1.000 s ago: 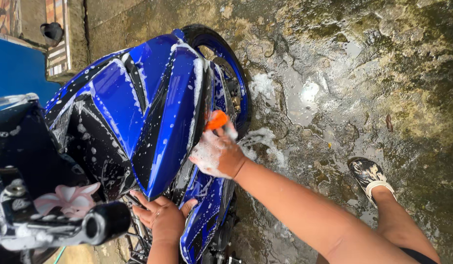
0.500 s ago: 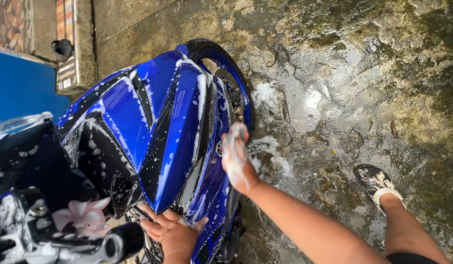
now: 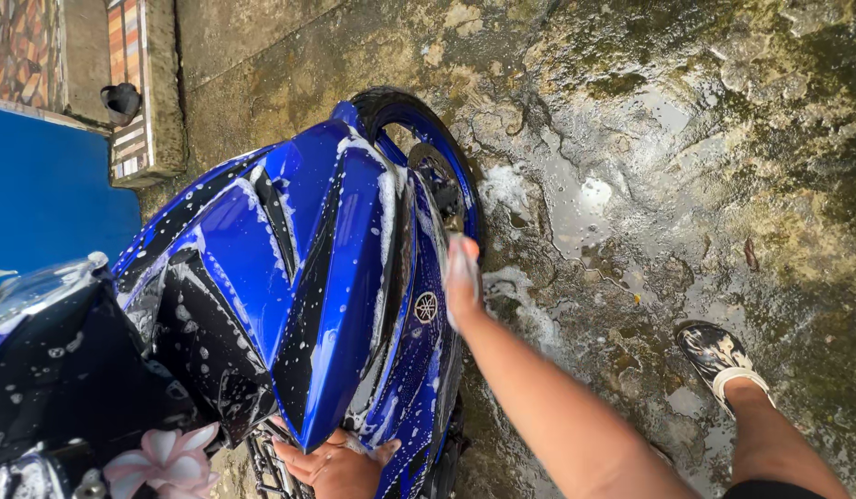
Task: The person washes a motorcycle by hand using a soapy cloth and a pot of water, scrubbing the handlebars, seat, and rear body panels.
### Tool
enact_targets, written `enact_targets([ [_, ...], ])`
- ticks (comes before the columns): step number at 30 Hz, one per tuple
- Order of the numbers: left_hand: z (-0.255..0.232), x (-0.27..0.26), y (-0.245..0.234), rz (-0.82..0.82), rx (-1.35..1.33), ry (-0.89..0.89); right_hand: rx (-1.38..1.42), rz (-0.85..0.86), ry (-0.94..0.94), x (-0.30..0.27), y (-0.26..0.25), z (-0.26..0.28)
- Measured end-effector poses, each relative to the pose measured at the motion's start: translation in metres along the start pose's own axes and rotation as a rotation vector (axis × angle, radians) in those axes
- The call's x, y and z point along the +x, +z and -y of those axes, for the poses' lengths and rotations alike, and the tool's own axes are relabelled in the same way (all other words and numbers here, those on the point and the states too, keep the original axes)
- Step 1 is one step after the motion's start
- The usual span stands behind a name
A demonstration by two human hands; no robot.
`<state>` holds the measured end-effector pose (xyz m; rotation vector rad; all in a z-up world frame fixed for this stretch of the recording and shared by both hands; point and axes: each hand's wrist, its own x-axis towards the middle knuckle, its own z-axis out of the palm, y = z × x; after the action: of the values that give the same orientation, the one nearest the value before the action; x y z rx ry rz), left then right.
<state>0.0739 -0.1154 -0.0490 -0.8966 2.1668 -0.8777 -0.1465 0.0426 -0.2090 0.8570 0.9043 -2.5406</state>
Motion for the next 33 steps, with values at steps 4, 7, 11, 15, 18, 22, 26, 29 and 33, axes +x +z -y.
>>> enact_targets([
  [4, 0.001, 0.003, 0.006, -0.094, -0.06, -0.008, -0.099, -0.145, 0.216, -0.076, -0.038, -0.075],
  [7, 0.0, 0.006, -0.013, 0.134, 0.098, 0.033, -0.151, -0.227, 0.524, -0.086, -0.052, -0.089],
  [11, 0.005, -0.021, -0.047, 0.104, -0.205, -0.004, -0.169, -0.397, 0.713, -0.099, -0.032, -0.084],
  [15, 0.025, -0.045, -0.076, 0.092, -0.185, 0.159, -0.119, -0.354, 0.519, -0.104, -0.024, -0.044],
  [18, 0.052, -0.029, -0.071, -0.121, -0.259, 0.34, -0.036, -0.255, 0.283, -0.118, -0.002, 0.011],
  [22, 0.072, -0.055, -0.022, -0.784, -0.914, 0.508, 0.061, 0.099, 0.383, -0.169, 0.02, 0.146],
  [26, 0.097, -0.13, 0.015, -0.421, -1.643, 0.259, 0.154, 0.513, 0.41, -0.251, 0.066, 0.248],
  [29, 0.107, -0.178, -0.001, -0.22, -1.997, 0.145, -0.011, 0.826, 0.391, -0.301, 0.109, 0.292],
  [33, 0.111, -0.258, -0.056, -0.151, -2.018, 0.1, -0.458, 1.246, -0.027, -0.342, 0.185, 0.299],
])
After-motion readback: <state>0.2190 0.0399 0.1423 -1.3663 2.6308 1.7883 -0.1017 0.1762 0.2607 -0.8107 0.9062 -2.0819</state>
